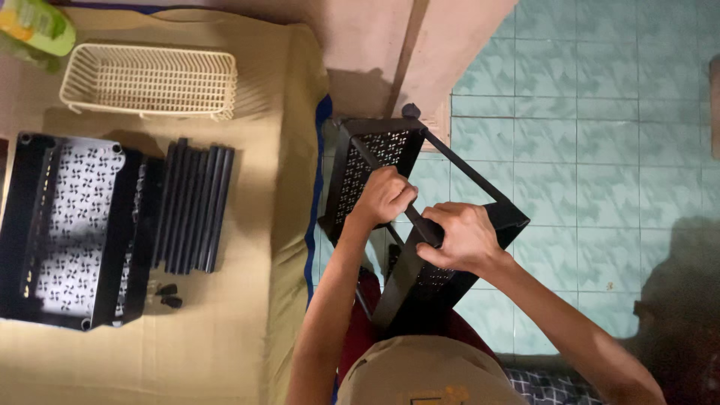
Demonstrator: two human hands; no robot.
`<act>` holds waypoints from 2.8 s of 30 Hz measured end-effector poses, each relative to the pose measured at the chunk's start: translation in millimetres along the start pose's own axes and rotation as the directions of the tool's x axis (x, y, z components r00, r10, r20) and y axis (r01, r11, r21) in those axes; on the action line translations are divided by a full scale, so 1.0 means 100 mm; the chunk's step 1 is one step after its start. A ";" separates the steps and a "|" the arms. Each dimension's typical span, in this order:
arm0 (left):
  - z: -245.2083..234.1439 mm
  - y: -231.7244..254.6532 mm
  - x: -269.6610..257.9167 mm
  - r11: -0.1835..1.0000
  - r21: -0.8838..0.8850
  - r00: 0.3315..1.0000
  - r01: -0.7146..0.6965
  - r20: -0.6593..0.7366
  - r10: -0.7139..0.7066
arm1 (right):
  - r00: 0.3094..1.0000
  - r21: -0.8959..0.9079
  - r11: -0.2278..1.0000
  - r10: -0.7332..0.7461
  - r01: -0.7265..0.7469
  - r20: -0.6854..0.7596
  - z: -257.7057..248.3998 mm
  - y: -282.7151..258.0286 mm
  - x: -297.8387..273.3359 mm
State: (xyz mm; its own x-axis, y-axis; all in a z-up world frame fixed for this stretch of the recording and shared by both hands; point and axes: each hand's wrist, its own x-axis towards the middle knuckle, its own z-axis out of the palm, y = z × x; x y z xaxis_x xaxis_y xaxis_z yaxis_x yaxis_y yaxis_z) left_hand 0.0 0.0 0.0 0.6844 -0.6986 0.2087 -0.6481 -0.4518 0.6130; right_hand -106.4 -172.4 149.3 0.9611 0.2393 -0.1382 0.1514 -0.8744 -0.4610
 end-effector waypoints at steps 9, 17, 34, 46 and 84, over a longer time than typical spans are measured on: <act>0.25 -1.03 -0.37 0.958 -0.200 0.973 0.205 -0.061 -0.221 | 0.903 0.129 0.954 -0.206 0.271 -0.377 -0.54 0.21 -0.29; 0.61 -0.68 -0.39 0.852 -0.524 0.941 0.012 -0.283 -0.187 | 0.933 -0.041 0.988 -0.151 0.146 -0.327 -0.54 0.23 -0.34; 1.15 -0.39 -1.21 0.654 -0.626 0.553 0.425 -0.392 -0.735 | 0.568 0.849 0.460 0.784 -0.260 -0.250 -0.77 2.30 -1.59; 1.24 0.80 -2.14 0.499 -0.859 0.608 0.112 -0.338 -0.718 | 0.914 0.971 0.081 0.363 -0.226 0.182 -0.04 1.22 0.63; -0.08 0.89 -2.10 0.709 -0.677 0.848 0.200 -0.243 -0.471 | 0.844 -0.174 0.835 -0.477 0.522 0.246 0.46 -1.35 1.97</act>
State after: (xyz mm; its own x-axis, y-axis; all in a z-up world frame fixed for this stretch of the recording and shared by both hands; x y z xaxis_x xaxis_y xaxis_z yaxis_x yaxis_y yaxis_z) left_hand -199.1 110.8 17.1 0.9668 -0.2447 0.0734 -0.0965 -0.0840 0.9918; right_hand 52.0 12.0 143.7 0.6821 0.7225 -0.1128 0.6684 -0.6786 -0.3045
